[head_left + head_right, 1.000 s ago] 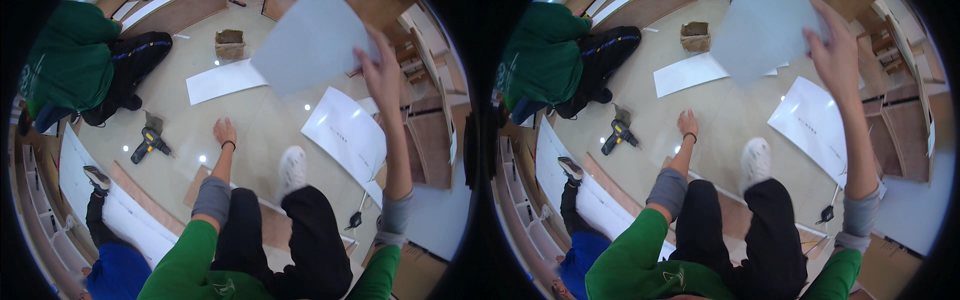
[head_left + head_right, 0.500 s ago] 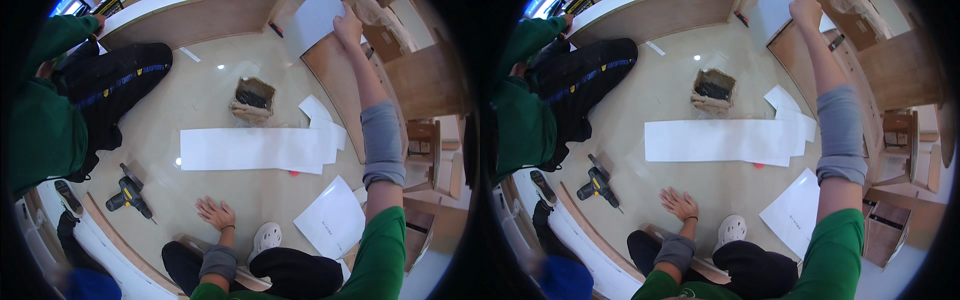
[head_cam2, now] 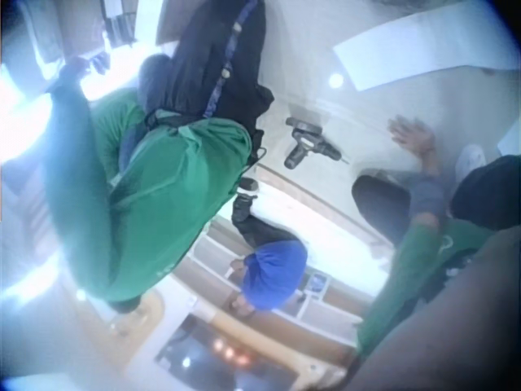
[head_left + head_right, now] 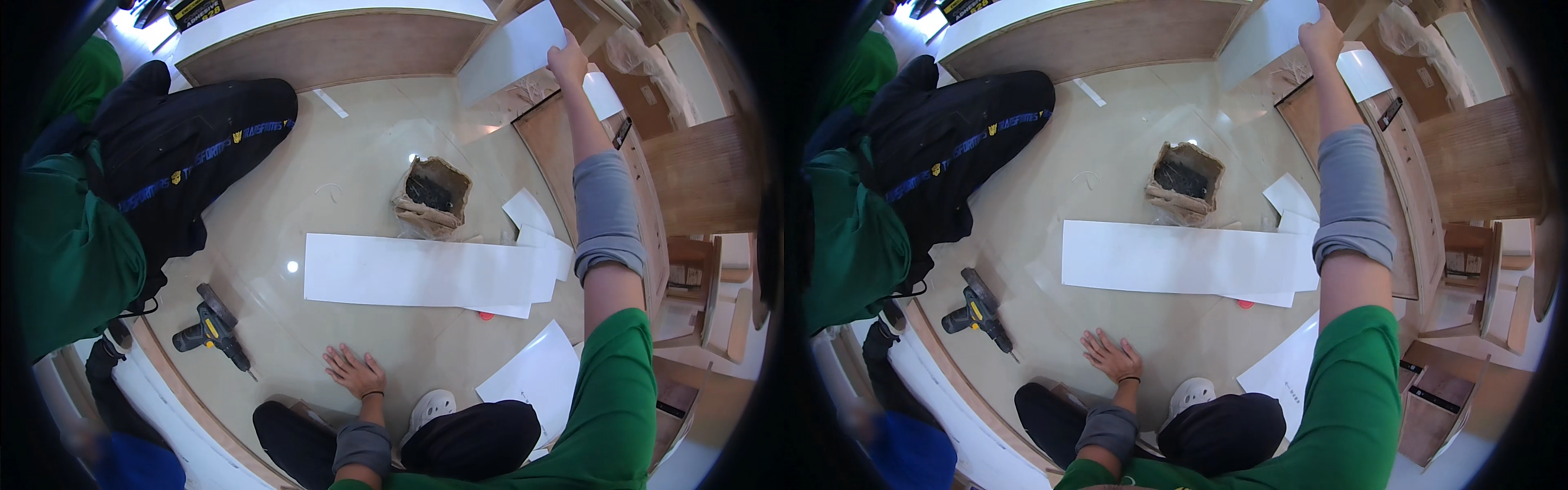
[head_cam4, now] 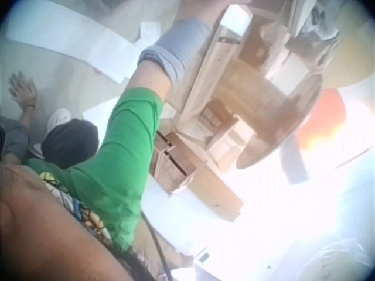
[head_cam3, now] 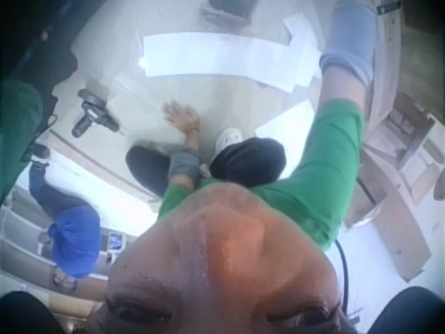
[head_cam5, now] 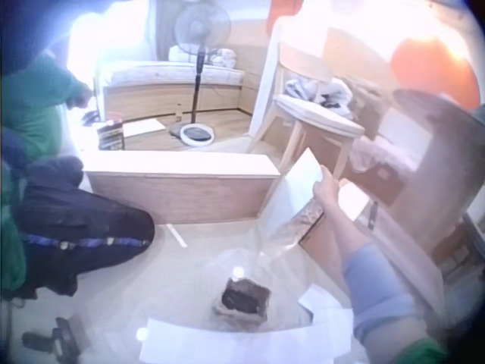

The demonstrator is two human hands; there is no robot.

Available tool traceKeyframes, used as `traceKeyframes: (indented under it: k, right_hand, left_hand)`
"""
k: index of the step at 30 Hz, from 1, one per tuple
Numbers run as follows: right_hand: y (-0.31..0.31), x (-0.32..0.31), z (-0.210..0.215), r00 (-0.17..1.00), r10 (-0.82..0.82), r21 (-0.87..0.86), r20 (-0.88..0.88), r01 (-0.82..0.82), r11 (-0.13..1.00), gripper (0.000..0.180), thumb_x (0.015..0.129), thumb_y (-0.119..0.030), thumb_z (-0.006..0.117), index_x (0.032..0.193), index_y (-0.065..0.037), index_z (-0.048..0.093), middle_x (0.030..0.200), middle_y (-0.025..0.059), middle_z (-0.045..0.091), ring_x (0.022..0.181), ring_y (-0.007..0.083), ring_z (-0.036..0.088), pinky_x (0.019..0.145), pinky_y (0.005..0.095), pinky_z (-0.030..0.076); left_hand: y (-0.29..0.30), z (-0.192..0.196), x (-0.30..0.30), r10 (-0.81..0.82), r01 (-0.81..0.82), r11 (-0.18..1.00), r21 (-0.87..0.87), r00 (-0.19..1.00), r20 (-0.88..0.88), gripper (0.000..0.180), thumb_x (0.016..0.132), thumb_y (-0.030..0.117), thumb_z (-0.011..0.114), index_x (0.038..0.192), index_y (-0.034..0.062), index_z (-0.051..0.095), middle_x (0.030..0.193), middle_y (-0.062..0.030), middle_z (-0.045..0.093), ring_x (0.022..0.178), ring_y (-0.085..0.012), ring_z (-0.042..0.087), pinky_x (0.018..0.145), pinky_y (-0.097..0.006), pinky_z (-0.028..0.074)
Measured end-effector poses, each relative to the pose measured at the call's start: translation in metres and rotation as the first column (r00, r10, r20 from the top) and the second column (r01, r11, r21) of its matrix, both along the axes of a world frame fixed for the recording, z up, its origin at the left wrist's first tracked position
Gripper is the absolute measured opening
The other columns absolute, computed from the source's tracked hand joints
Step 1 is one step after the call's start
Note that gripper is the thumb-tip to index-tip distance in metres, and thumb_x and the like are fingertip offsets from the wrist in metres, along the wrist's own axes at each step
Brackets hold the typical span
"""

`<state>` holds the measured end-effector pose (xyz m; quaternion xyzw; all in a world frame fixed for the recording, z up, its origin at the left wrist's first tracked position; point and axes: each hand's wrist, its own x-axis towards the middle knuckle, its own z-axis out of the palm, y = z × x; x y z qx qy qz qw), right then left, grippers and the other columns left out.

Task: The person sits on the floor and measures a white panel using a tape measure and a pencil. They then use a set square to draw straight lines on the panel. Other people are working nearby on similar tasks.

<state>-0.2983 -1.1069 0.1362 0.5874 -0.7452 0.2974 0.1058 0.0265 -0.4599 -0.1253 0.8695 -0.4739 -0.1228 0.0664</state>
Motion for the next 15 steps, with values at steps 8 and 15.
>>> traceKeyframes:
  k: [8,15]
  right_hand:
    - [-0.009,0.037,0.01,0.995,0.093,0.08,-0.018,-0.092,0.993,0.061,0.083,-0.019,0.055,0.143,-0.021,0.049,0.1,0.0155,0.073,0.065,0.0211,0.073,0.086,0.0352,0.054]
    - [-0.022,0.065,0.022,0.994,0.101,0.124,-0.052,-0.094,0.988,0.064,0.081,-0.018,0.052,0.144,-0.021,0.049,0.1,0.014,0.074,0.066,0.021,0.073,0.084,0.0346,0.055]
  left_hand:
    - [0.002,0.0,0.004,0.016,-0.015,0.999,0.031,1.0,-0.011,0.072,0.094,0.034,0.046,0.153,0.0033,0.021,0.161,-0.024,0.013,0.149,-0.0446,0.009,0.117,-0.061,0.008]
    - [0.003,0.0,0.005,0.003,-0.004,1.0,0.014,1.0,0.009,0.074,0.092,0.033,0.048,0.153,0.0032,0.02,0.16,-0.0238,0.013,0.149,-0.0451,0.009,0.117,-0.061,0.008]
